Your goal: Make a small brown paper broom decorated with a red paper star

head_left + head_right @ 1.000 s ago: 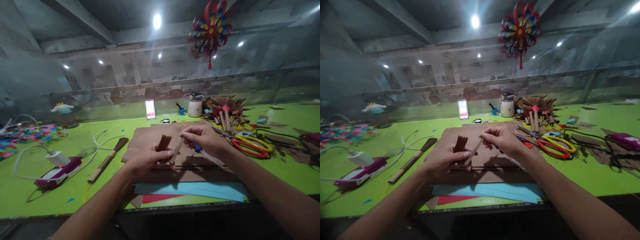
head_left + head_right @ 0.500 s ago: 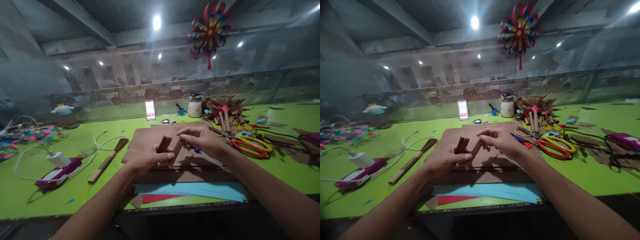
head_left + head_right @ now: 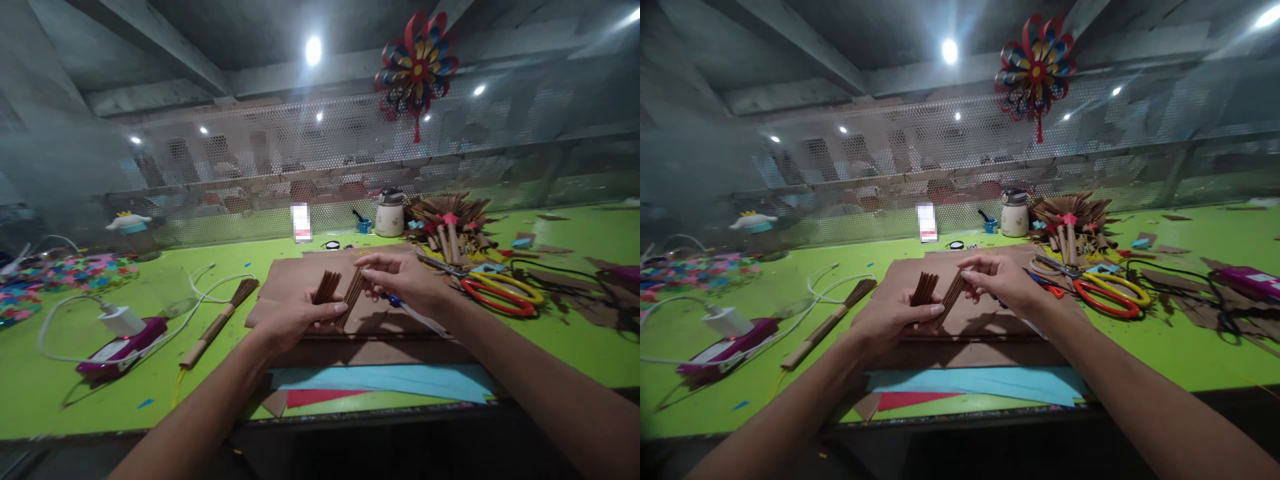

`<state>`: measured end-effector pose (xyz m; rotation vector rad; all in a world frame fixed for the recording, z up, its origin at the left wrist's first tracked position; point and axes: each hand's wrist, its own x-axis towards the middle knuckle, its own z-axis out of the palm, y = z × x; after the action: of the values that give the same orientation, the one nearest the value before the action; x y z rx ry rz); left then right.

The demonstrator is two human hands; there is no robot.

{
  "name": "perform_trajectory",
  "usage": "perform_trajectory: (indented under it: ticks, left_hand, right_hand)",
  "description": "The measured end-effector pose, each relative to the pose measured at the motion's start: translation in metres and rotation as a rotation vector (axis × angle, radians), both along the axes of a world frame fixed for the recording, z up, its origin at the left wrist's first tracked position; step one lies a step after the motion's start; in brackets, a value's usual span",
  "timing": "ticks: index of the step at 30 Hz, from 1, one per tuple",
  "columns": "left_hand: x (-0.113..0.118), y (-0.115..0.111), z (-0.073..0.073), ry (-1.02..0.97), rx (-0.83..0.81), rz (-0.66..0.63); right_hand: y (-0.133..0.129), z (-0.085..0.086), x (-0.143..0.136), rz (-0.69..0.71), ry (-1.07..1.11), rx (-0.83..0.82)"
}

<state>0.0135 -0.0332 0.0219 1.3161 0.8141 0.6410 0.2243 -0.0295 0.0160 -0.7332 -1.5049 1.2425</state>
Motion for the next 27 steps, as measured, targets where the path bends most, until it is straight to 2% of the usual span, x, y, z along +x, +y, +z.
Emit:
perform_trajectory:
  ticks: [4, 13, 19, 23, 27]
  left_hand:
    - [0.0, -0.001, 0.002, -0.001, -0.006, -0.014]
    - [-0.004, 0.003, 0.0, -0.021, 0.022, -0.028]
    - [-0.007, 0.006, 0.0, -0.052, -0.019, -0.081]
    - [-0.009, 0.007, -0.001, -0.079, 0.005, -0.131]
    - [-0.008, 0.009, 0.002, -0.084, -0.026, -0.103]
  right_hand:
    - [0.0, 0.0, 0.0, -0.016, -0.016, 0.011]
    - [-0.002, 0.004, 0.004, 0.031, -0.065, 0.155]
    - [-0.001, 0.004, 0.003, -0.094, -0.274, 0.391]
    - [-0.001, 0.003, 0.002, -0.181, -0.296, 0.428]
    - [-0.004, 0.005, 0.003, -0.202, -0.392, 0.48]
